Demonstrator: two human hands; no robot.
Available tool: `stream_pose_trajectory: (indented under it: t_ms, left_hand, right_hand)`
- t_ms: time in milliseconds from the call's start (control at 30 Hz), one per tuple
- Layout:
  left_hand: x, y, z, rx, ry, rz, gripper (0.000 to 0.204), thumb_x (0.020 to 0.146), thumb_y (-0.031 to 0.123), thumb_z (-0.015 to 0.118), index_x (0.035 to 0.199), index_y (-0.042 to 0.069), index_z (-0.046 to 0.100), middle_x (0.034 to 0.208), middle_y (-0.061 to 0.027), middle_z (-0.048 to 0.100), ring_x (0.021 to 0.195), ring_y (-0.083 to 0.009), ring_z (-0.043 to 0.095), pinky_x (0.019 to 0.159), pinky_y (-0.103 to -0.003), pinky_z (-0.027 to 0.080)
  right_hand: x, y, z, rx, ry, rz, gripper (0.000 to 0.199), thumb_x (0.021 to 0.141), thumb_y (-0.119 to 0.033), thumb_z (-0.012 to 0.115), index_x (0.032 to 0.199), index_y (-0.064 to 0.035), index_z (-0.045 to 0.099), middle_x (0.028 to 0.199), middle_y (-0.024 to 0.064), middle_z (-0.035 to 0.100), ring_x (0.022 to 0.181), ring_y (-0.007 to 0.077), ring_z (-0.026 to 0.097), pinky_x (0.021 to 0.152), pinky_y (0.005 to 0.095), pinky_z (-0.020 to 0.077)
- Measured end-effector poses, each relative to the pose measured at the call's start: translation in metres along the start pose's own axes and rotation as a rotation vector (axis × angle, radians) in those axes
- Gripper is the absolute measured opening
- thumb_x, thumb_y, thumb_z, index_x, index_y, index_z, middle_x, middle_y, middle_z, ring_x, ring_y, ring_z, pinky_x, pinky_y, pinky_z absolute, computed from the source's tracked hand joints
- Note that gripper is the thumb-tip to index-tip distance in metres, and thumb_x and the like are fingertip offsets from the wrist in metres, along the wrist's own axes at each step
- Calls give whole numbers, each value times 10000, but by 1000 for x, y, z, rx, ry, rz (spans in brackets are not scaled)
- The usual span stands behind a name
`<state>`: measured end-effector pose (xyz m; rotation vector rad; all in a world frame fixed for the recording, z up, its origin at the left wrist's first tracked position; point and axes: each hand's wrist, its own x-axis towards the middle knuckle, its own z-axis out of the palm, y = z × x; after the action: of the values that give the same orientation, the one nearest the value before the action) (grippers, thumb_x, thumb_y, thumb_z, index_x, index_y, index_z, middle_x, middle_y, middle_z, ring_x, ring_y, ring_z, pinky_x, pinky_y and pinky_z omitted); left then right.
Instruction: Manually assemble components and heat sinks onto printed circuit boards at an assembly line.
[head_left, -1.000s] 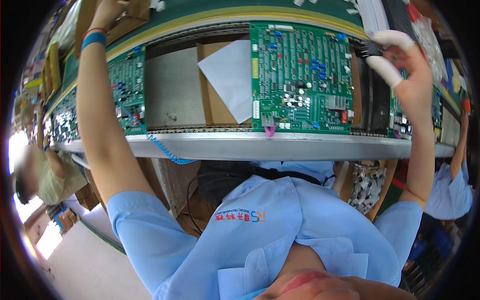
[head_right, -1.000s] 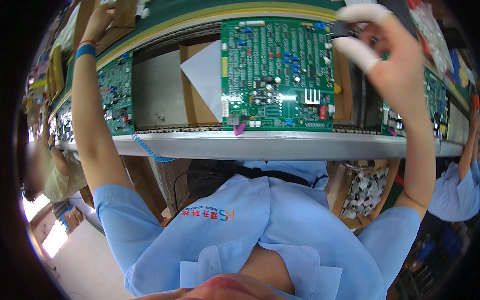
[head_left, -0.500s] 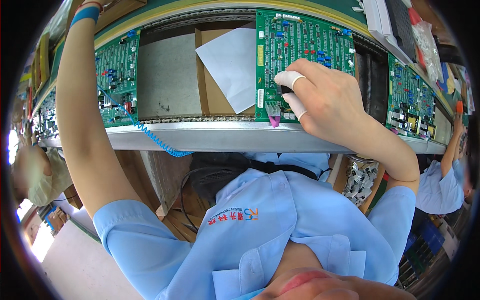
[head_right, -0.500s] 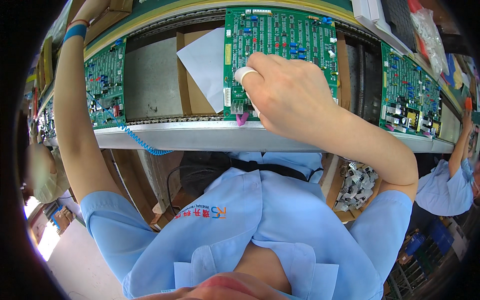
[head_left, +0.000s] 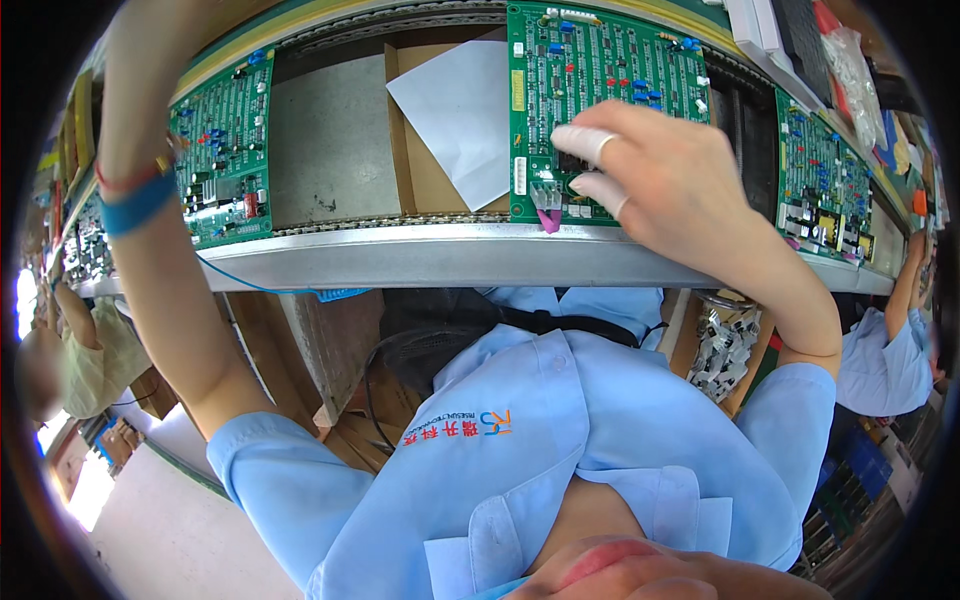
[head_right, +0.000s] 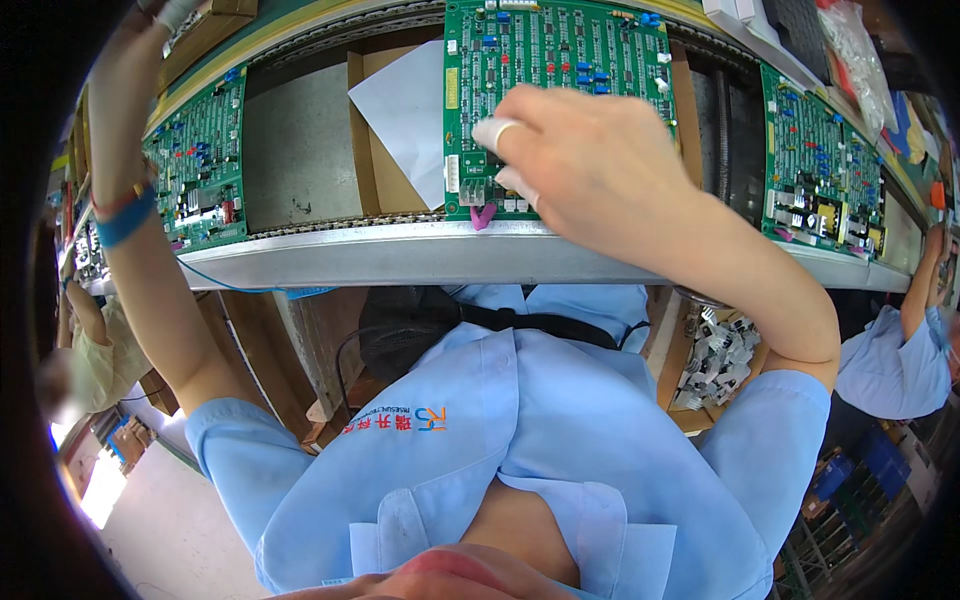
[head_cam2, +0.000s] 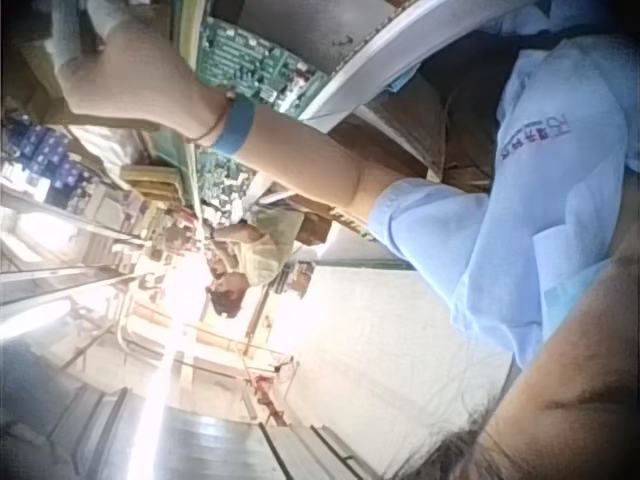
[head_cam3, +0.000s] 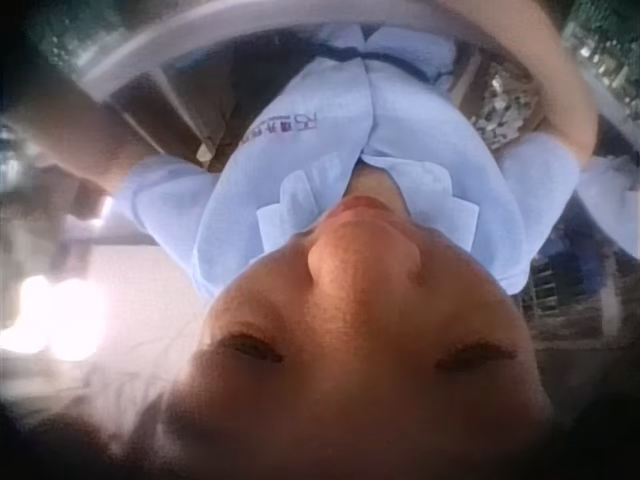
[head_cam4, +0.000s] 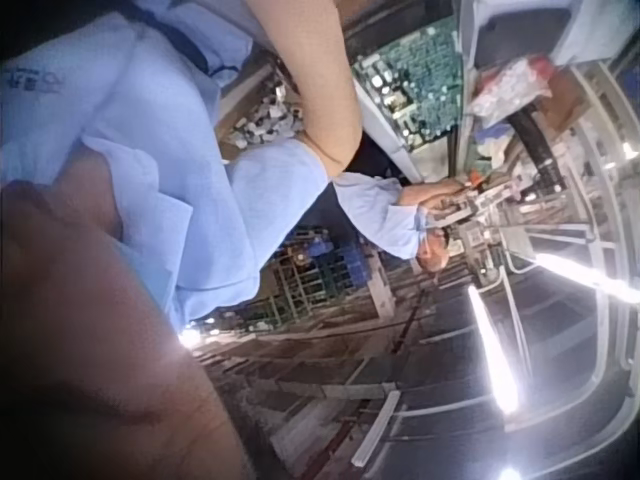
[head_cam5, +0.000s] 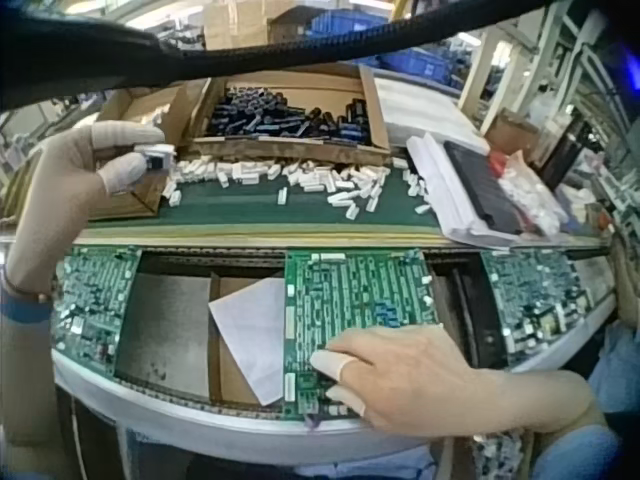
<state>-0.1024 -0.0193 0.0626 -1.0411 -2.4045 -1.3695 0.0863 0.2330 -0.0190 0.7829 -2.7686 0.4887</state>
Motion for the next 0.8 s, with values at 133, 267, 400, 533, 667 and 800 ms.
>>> stream_pose_trajectory:
  t_ms: [133, 267, 400, 533, 667, 800]
  left_hand:
    - [-54, 11, 46, 88, -326, 21, 226, 895, 53, 685, 1116, 7, 703, 970, -64, 726, 929, -162, 680, 831, -281, 529]
    - [-84, 36, 78, 251, -497, 314, 325, 840, -30, 669, 1144, 78, 704, 962, -21, 690, 823, -180, 629, 873, -334, 412]
    - [-95, 38, 90, 340, -540, 220, 418, 810, 1, 705, 1216, 101, 675, 890, -6, 665, 769, -190, 594, 921, -372, 353]
    - [-96, 41, 95, 440, -537, 271, 466, 778, 32, 741, 1233, 92, 660, 866, -9, 653, 755, -201, 587, 917, -392, 358]
    - [-95, 48, 98, 492, -549, 319, 483, 767, 48, 753, 1239, 85, 654, 859, -10, 652, 764, -208, 587, 910, -399, 360]
    - [-98, 57, 101, 581, -579, 397, 527, 752, 45, 755, 1263, 87, 635, 847, -12, 651, 789, -213, 595, 918, -406, 367]
  right_hand:
    - [-8, 1, -31, 63, 43, 189, 363, 791, -54, 755, 1148, -82, 692, 1123, 85, 684, 856, 223, 682, 648, 281, 538]
    - [-25, 7, -43, 184, 112, 184, 355, 813, -4, 725, 1161, -67, 688, 1151, 86, 677, 790, 169, 655, 606, 247, 506]
    - [-40, 12, -46, 272, 127, 235, 346, 830, 34, 697, 1167, -40, 680, 1171, 91, 661, 682, 106, 575, 574, 226, 455]
    - [-52, 23, -45, 295, 171, 246, 332, 839, 52, 684, 1164, -17, 673, 1174, 97, 653, 651, 104, 549, 588, 219, 454]
    - [-62, 31, -44, 247, 172, 234, 343, 838, 40, 695, 1175, -22, 674, 1194, 86, 651, 646, 96, 523, 602, 212, 444]
    - [-70, 31, -45, 227, 162, 275, 331, 852, 31, 695, 1177, -31, 682, 1200, 71, 653, 676, 84, 533, 627, 200, 442]
